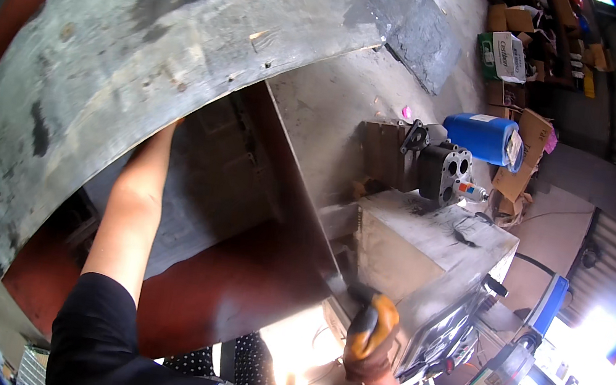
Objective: The person picks up metal plates from a crate, places them on a metal workbench for processing, and luego places them inside a large red metal structure. The person then uses a hand tool to perform a task on a metal plate on the workbench before returning it to the crate.
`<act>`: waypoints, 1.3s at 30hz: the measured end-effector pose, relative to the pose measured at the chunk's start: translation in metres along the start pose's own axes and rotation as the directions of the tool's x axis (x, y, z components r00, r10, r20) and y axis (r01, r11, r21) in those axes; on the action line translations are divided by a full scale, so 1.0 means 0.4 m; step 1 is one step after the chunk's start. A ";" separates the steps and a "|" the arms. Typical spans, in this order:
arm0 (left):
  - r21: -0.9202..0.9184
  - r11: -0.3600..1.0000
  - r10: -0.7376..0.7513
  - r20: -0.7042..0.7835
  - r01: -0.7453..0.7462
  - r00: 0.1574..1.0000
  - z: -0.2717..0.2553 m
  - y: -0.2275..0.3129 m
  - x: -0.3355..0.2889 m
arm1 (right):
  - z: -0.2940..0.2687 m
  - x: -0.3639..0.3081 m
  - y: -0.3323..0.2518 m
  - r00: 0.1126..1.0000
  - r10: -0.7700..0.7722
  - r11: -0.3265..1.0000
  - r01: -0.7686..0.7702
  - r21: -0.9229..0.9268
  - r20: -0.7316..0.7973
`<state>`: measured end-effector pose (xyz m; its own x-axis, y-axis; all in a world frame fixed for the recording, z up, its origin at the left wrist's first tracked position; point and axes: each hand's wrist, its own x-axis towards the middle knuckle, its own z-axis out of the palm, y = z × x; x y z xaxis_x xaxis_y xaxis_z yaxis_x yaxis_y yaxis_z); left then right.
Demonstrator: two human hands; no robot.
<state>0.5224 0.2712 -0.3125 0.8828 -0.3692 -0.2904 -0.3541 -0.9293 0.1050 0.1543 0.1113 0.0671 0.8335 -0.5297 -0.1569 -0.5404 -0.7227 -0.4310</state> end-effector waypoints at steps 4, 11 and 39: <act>0.039 0.999 0.018 -0.021 -0.017 1.000 0.058 -0.018 0.064 | -0.001 0.040 -0.034 0.979 0.183 0.983 -0.182 -0.017 0.095; 0.077 0.995 0.065 -0.041 -0.061 0.997 0.114 -0.024 0.077 | 0.023 0.032 -0.017 0.982 0.185 0.983 -0.185 -0.014 0.023; -0.917 0.247 0.454 0.396 0.314 0.798 -0.535 -0.100 -0.629 | 0.052 -0.032 0.094 0.978 -0.101 0.995 0.099 -0.020 -0.183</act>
<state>0.3803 0.3991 -0.0401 0.4214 -0.7127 -0.5608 0.4731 -0.3549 0.8064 0.1259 0.1002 0.0345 0.8487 -0.5262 0.0527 -0.4574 -0.7805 -0.4262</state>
